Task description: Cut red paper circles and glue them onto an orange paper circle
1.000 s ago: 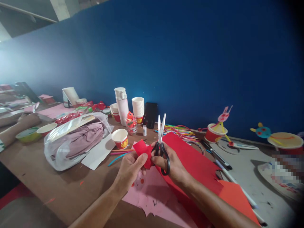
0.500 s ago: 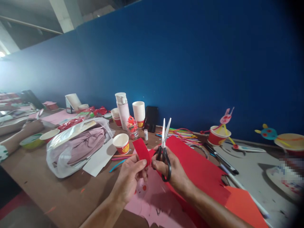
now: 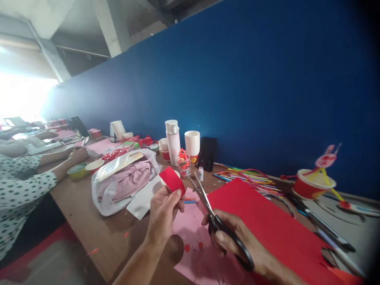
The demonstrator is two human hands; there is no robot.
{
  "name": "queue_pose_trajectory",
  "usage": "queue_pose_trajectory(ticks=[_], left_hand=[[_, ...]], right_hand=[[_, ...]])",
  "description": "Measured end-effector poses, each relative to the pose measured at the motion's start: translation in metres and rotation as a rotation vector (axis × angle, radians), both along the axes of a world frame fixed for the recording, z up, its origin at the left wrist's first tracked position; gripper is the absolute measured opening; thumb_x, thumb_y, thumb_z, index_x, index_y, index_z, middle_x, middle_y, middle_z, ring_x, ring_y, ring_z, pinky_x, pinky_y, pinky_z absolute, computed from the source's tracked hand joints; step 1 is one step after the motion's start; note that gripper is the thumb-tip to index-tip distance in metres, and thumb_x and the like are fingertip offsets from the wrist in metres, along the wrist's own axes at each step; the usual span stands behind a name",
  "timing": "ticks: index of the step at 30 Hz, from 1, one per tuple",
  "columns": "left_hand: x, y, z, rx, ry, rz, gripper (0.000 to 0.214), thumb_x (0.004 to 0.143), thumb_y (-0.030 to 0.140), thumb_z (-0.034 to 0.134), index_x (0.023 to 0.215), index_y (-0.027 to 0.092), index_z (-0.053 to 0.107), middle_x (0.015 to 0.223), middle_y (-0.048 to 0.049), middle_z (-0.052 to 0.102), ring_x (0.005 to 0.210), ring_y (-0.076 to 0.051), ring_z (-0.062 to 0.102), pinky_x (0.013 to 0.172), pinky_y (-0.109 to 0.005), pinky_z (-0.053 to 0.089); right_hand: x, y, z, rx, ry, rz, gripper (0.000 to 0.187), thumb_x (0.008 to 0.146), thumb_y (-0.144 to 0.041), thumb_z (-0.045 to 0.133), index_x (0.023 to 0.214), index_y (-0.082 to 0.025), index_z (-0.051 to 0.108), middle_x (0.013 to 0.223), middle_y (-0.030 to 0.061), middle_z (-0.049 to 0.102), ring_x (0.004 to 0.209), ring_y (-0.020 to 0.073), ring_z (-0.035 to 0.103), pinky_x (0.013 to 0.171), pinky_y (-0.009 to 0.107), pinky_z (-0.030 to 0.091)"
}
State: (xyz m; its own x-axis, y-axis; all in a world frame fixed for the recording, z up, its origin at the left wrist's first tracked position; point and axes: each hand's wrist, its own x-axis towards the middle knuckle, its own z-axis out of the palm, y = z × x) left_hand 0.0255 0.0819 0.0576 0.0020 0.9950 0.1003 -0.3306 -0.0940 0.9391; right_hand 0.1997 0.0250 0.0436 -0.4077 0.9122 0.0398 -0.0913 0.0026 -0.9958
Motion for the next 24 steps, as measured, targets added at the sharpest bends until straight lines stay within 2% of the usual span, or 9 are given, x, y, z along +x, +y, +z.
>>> queue_pose_trajectory(ticks=[4, 8, 15, 21, 24], left_hand=[[-0.0054, 0.0041, 0.0012, 0.033, 0.022, 0.04, 0.012, 0.074, 0.025, 0.062, 0.07, 0.014, 0.058, 0.054, 0.0034, 0.053, 0.047, -0.007, 0.046, 0.046, -0.018, 0.038], [-0.0077, 0.0065, 0.0004, 0.053, 0.021, 0.052, 0.015, 0.074, 0.027, 0.063, 0.07, 0.014, 0.059, 0.055, 0.0035, 0.054, 0.045, -0.006, 0.045, 0.046, -0.019, 0.037], [-0.008, 0.0075, 0.0008, -0.005, 0.021, 0.083, 0.019, 0.072, 0.031, 0.065, 0.067, 0.015, 0.057, 0.045, 0.0058, 0.049, 0.041, -0.006, 0.044, 0.044, -0.017, 0.035], [-0.0064, 0.0061, 0.003, -0.012, 0.007, 0.072, 0.018, 0.071, 0.029, 0.065, 0.069, 0.014, 0.056, 0.05, 0.0045, 0.054, 0.041, -0.005, 0.045, 0.042, -0.016, 0.036], [-0.0059, 0.0059, 0.0029, -0.014, -0.009, 0.07, 0.017, 0.071, 0.028, 0.066, 0.071, 0.014, 0.055, 0.052, 0.0043, 0.056, 0.041, -0.005, 0.045, 0.041, -0.015, 0.036]], right_hand=[[-0.0015, 0.001, -0.0071, -0.013, -0.034, 0.08, 0.049, 0.073, -0.061, 0.057, 0.091, -0.015, 0.054, 0.059, -0.0036, 0.045, 0.05, 0.0087, 0.041, 0.05, 0.022, 0.033], [-0.0039, 0.0006, -0.0057, -0.066, -0.067, 0.077, 0.055, 0.067, -0.066, 0.058, 0.088, -0.015, 0.054, 0.06, -0.0032, 0.044, 0.052, 0.0092, 0.04, 0.05, 0.022, 0.034], [-0.0032, 0.0006, -0.0062, -0.065, -0.101, 0.081, 0.05, 0.067, -0.06, 0.063, 0.087, -0.015, 0.055, 0.061, -0.0025, 0.045, 0.053, 0.0099, 0.041, 0.051, 0.022, 0.035], [-0.0029, 0.0001, -0.006, -0.027, -0.099, 0.087, 0.048, 0.068, -0.057, 0.064, 0.088, -0.015, 0.055, 0.064, -0.0013, 0.046, 0.055, 0.01, 0.041, 0.051, 0.022, 0.034], [-0.0038, -0.0003, -0.0046, -0.057, -0.077, 0.101, 0.048, 0.068, -0.057, 0.064, 0.087, -0.015, 0.055, 0.063, -0.0016, 0.046, 0.053, 0.0095, 0.041, 0.05, 0.022, 0.034]])
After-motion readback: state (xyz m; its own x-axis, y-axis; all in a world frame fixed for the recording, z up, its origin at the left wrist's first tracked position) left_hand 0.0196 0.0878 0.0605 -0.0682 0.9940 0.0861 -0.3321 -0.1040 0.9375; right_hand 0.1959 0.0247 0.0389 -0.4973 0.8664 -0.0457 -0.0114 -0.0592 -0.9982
